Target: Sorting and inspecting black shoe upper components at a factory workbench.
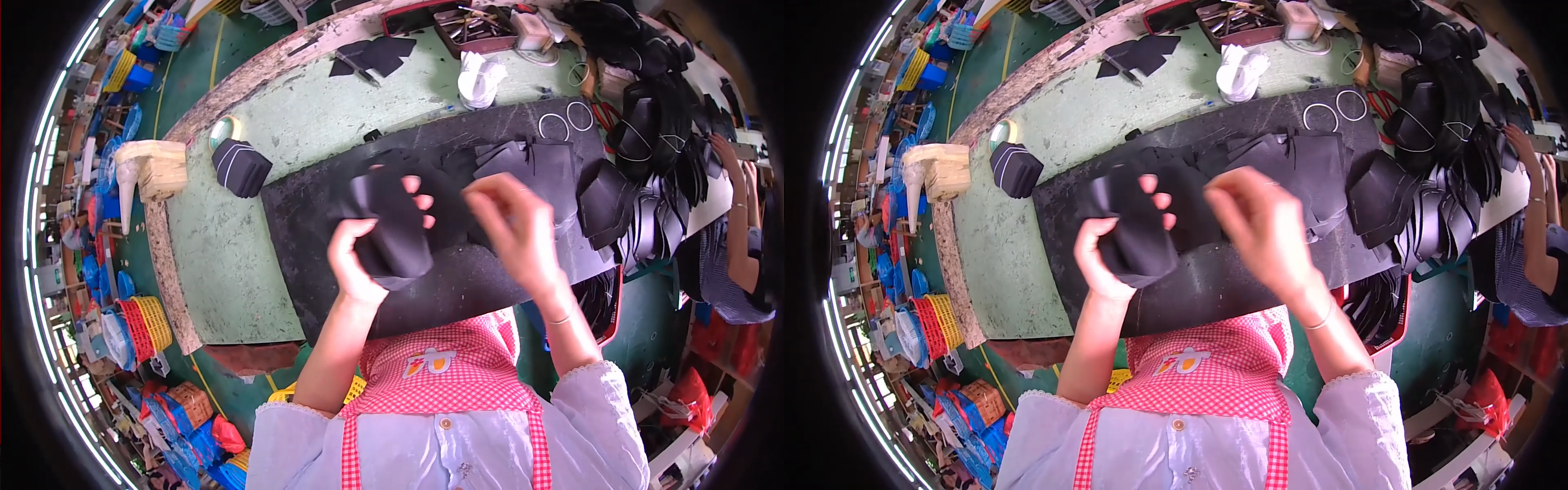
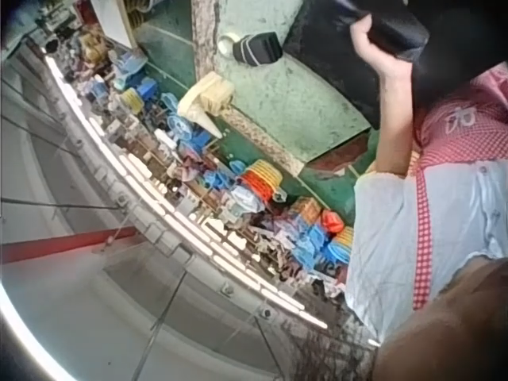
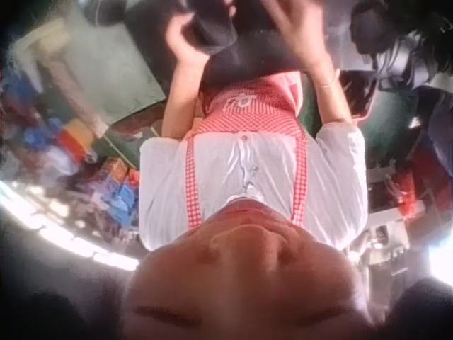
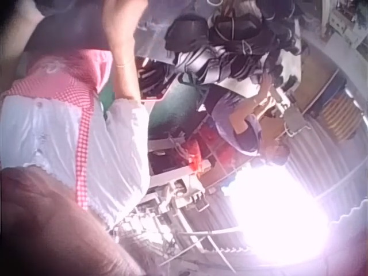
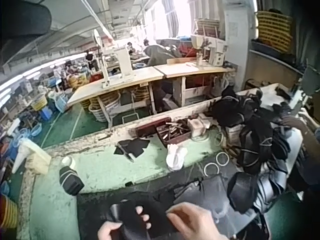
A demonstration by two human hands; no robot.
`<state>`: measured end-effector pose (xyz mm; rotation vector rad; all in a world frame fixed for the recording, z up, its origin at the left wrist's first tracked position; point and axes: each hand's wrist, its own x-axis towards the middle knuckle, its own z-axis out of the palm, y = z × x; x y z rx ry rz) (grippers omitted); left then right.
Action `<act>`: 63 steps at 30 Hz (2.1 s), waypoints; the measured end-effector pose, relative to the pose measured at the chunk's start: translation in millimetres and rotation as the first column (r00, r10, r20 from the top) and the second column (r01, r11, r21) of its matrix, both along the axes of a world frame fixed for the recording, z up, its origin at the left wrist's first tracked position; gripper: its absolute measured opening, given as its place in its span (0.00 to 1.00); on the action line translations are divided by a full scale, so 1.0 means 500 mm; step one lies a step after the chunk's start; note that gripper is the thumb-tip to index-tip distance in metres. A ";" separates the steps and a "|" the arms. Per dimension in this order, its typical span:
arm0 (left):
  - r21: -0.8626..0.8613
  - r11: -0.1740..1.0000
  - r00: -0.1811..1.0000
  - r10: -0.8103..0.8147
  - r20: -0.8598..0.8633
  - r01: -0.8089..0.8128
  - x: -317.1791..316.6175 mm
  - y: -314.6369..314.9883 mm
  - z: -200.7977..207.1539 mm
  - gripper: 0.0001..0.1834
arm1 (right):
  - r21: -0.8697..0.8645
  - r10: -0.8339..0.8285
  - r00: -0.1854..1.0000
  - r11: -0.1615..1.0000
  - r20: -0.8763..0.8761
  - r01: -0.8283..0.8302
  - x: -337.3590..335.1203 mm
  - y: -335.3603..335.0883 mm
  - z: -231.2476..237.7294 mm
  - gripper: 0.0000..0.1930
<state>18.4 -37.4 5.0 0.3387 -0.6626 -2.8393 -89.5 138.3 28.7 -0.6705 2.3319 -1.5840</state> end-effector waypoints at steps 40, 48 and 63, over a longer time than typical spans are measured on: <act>-0.302 0.946 0.887 0.240 0.395 -0.121 0.157 -0.115 0.029 0.19 | -0.081 0.265 0.951 0.964 0.160 -0.255 0.095 -0.228 0.009 0.14; -0.206 0.963 0.919 0.232 0.320 -0.171 0.155 -0.122 0.037 0.18 | -0.247 0.350 0.820 0.933 0.452 -0.261 0.084 -0.220 -0.018 0.09; -0.315 0.928 0.897 0.301 0.325 -0.197 0.153 -0.123 0.035 0.18 | -0.238 0.256 0.931 0.951 0.260 -0.195 0.090 -0.234 -0.026 0.10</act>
